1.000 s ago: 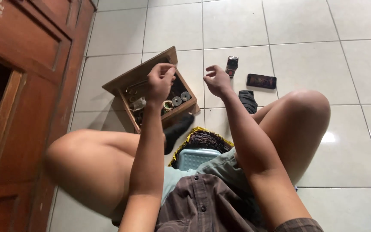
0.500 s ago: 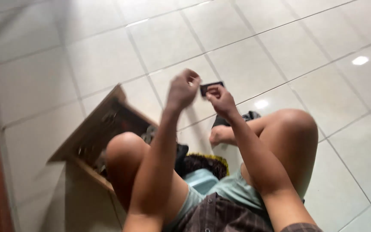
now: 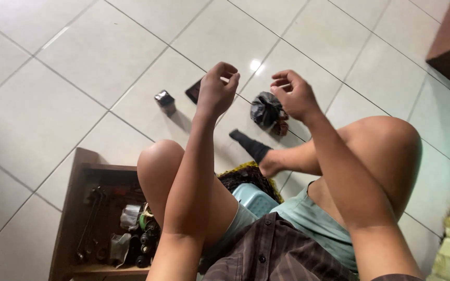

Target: The person sits on a small stool and organizes items inside a wooden drawer. They handle copper wire coils, a small box, and a black plastic bag, placing them into the drawer among other tools and hardware.

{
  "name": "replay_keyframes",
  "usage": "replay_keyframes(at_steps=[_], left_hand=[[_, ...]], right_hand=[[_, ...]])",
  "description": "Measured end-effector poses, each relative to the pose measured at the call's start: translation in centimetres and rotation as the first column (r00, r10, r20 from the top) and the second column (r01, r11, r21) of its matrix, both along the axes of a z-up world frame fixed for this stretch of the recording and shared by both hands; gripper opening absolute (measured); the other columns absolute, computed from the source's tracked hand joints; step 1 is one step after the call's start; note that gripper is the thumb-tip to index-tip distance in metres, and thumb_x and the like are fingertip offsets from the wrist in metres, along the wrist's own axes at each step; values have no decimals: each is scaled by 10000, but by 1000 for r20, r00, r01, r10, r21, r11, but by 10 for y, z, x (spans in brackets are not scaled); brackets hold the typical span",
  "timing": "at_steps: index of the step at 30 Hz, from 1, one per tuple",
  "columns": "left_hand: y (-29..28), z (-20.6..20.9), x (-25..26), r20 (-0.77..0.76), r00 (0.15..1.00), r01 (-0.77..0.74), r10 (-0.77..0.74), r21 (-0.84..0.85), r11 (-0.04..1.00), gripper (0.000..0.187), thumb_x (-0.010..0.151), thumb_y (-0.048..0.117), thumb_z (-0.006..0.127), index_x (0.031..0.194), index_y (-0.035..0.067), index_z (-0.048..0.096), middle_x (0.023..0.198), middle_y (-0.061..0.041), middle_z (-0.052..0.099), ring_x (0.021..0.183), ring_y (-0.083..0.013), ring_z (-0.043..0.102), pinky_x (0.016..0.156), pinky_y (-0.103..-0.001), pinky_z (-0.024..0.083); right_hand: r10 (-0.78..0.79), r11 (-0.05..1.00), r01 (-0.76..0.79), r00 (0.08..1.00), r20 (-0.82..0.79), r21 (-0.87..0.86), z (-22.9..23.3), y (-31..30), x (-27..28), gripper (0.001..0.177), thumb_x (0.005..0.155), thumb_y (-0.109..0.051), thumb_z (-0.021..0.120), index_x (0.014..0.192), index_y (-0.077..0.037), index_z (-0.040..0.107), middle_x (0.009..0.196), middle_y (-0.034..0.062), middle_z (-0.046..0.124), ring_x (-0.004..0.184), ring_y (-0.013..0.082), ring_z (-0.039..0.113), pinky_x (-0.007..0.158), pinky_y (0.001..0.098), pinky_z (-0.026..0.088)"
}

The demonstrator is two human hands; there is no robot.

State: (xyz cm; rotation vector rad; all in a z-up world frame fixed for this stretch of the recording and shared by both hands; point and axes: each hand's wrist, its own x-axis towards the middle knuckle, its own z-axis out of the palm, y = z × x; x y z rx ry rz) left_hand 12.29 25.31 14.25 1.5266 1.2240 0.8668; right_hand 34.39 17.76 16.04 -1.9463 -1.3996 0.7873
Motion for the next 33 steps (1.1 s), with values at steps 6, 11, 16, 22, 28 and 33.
replay_keyframes(at_steps=[6,11,16,22,28,33], left_hand=[[4,-31,64,10,992,127,-127,-31,991,225,912,309,692,1109,205,724,1004,-61,763,939,-267,755,823,-422,598],[0,-48,98,-70,971,222,-226,-68,973,210,911,282,699,1098,192,727,993,-58,754,916,-263,754,811,-409,599],[0,-95,131,-158,950,254,-271,-119,960,207,908,250,694,1092,160,723,1005,-91,750,925,-305,758,815,-434,600],[-7,-174,154,-228,954,145,-192,-209,967,269,865,288,740,1091,142,724,1042,-150,728,965,-368,738,844,-481,598],[-22,-201,163,-358,925,33,-129,-262,965,745,792,244,853,1433,143,487,1377,-240,494,1277,-494,577,1095,-570,503],[-17,-201,169,-261,957,76,-125,-187,979,808,844,120,791,1552,105,401,1522,-279,419,1414,-508,442,1181,-596,419]], right_hand=[[-71,995,79,991,114,-65,26,-24,48,268,981,-219,656,1248,-232,654,1146,-4,718,1076,185,691,897,373,569],[-43,991,63,986,160,-122,36,-44,75,305,974,-195,655,1275,-151,645,1156,79,718,1086,269,699,899,416,565],[-110,985,117,992,60,-128,-23,-54,130,307,967,-172,649,1274,-155,644,1138,55,718,1067,240,707,896,388,562],[-126,987,127,992,25,-96,-94,-22,142,345,918,-141,675,1254,-73,641,1093,191,722,1002,340,734,843,460,597],[96,956,-66,991,91,-285,-136,-1,142,435,936,-185,663,1348,-78,571,1200,169,620,1104,348,686,857,490,609],[253,879,-203,965,62,-431,-127,16,115,537,967,-218,673,1465,-140,489,1391,185,471,1292,440,568,997,549,558]])
